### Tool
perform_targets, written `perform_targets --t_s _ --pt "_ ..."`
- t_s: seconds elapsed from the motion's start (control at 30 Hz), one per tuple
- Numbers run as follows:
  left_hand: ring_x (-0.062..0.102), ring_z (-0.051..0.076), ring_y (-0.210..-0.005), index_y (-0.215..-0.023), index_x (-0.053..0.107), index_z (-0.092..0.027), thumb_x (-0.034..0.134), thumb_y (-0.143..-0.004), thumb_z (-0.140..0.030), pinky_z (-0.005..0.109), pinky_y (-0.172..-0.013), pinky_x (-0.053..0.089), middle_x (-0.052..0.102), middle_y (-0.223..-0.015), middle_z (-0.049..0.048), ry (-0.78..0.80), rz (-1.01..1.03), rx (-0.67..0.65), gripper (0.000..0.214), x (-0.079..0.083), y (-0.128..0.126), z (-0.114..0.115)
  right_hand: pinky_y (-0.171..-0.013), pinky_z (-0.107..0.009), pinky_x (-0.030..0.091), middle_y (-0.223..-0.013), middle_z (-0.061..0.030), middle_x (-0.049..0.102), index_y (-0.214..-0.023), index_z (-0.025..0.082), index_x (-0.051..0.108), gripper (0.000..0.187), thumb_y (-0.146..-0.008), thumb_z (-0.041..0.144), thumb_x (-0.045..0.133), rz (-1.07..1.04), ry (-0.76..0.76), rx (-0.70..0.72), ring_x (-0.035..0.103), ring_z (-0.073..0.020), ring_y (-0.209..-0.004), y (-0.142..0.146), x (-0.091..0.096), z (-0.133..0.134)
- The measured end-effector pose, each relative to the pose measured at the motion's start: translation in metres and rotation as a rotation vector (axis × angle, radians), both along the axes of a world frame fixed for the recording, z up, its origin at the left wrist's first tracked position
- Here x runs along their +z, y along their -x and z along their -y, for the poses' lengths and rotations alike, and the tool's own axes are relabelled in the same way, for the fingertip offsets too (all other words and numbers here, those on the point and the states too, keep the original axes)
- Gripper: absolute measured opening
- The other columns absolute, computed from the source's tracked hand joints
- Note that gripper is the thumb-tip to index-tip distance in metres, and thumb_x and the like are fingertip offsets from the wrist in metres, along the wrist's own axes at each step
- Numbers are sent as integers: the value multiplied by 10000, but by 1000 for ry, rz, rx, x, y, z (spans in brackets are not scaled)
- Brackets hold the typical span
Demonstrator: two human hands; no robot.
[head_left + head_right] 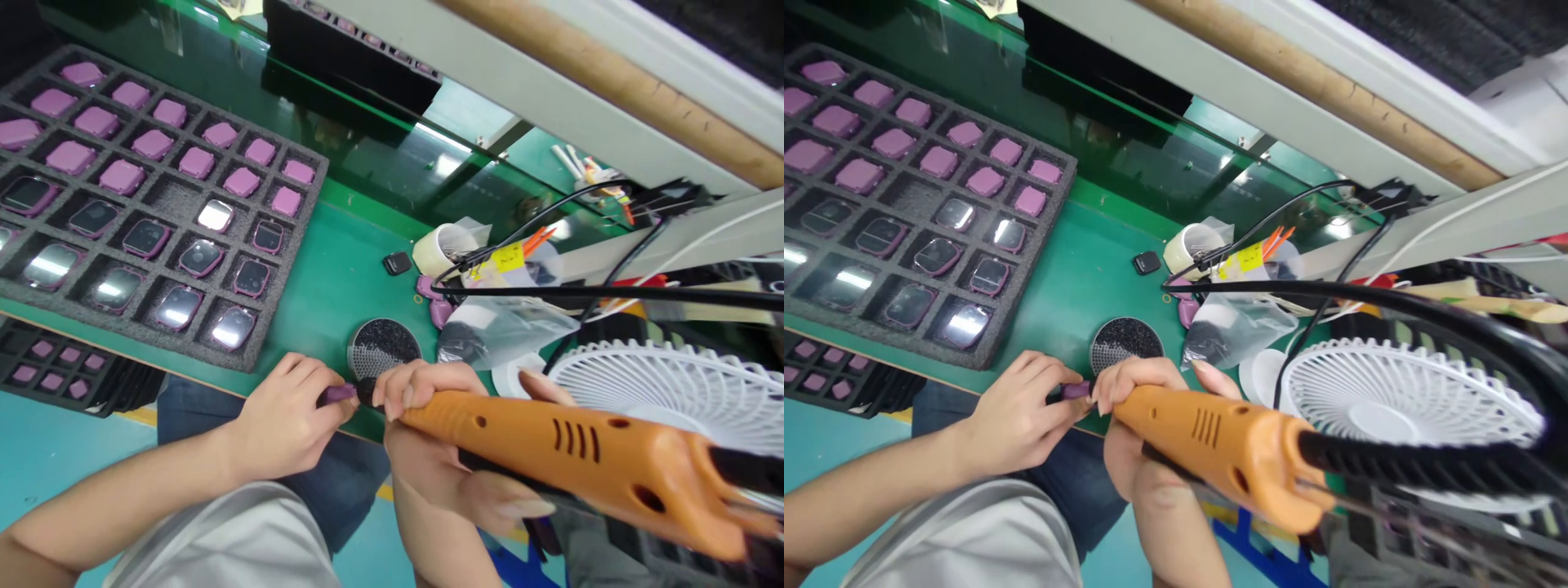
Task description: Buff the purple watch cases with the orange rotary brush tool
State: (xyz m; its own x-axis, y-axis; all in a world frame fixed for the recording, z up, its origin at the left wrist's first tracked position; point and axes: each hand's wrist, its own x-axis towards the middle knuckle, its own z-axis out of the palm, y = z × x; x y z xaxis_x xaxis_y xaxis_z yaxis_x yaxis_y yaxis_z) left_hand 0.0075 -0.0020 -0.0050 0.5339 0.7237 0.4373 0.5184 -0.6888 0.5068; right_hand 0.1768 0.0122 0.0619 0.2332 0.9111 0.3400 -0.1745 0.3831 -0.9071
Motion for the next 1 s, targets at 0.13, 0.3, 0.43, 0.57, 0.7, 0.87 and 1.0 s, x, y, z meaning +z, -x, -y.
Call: perform_targets --t_s 0.13,0.3,0.43,0.57,0.7,0.87,1.0 --pt "647 280 -1035 -1244 753 -207 716 -1064 -303 456 -891 506 726 -1155 109 18 -37 15 207 3 2 1 -497 -376 555 -848 31 698 -1344 397 656 503 -987 748 613 -33 -118 -111 574 -185 -556 -11 5 -8" --pt "662 319 -1261 -1366 693 -151 629 -1076 -230 502 -1006 528 729 -1402 158 65 -78 -81 308 6 6 1 -431 -322 500 -756 32 683 -1233 357 695 423 -997 684 569 -46 -188 -220 528 -168 -466 -24 -4 -24" --pt "694 321 -1179 -1316 701 -147 641 -1081 -274 508 -988 546 744 -1342 170 78 -68 -37 274 2 4 1 -430 -307 478 -737 36 671 -1250 352 662 444 -995 703 569 -71 -161 -193 529 -170 -464 -23 -12 -27" --pt "683 339 -1175 -1254 693 -153 676 -1093 -411 512 -977 544 731 -1313 169 57 -104 -25 305 3 4 1 -428 -298 478 -735 41 676 -1245 343 650 452 -987 710 593 -77 -148 -179 528 -162 -462 -19 -12 -25" --pt "646 350 -1278 -1303 668 -136 645 -1086 -305 527 -1040 522 697 -1422 178 100 -99 -92 276 10 8 0 -418 -295 478 -736 42 685 -1238 336 641 440 -990 697 593 -74 -143 -179 519 -157 -456 -18 -13 -27" --pt "653 315 -1226 -1308 682 -156 641 -1076 -215 504 -1008 509 726 -1362 134 95 -71 -109 242 9 9 -1 -426 -318 487 -748 42 689 -1234 341 647 448 -962 695 619 -66 -140 -188 533 -171 -465 -20 -9 -23" --pt "661 287 -1154 -1229 726 -206 705 -1080 -286 475 -960 507 741 -1292 107 29 -33 -74 170 3 7 -1 -475 -372 528 -813 23 684 -1274 360 662 517 -956 764 602 -35 -119 -179 555 -186 -522 -21 5 -8"
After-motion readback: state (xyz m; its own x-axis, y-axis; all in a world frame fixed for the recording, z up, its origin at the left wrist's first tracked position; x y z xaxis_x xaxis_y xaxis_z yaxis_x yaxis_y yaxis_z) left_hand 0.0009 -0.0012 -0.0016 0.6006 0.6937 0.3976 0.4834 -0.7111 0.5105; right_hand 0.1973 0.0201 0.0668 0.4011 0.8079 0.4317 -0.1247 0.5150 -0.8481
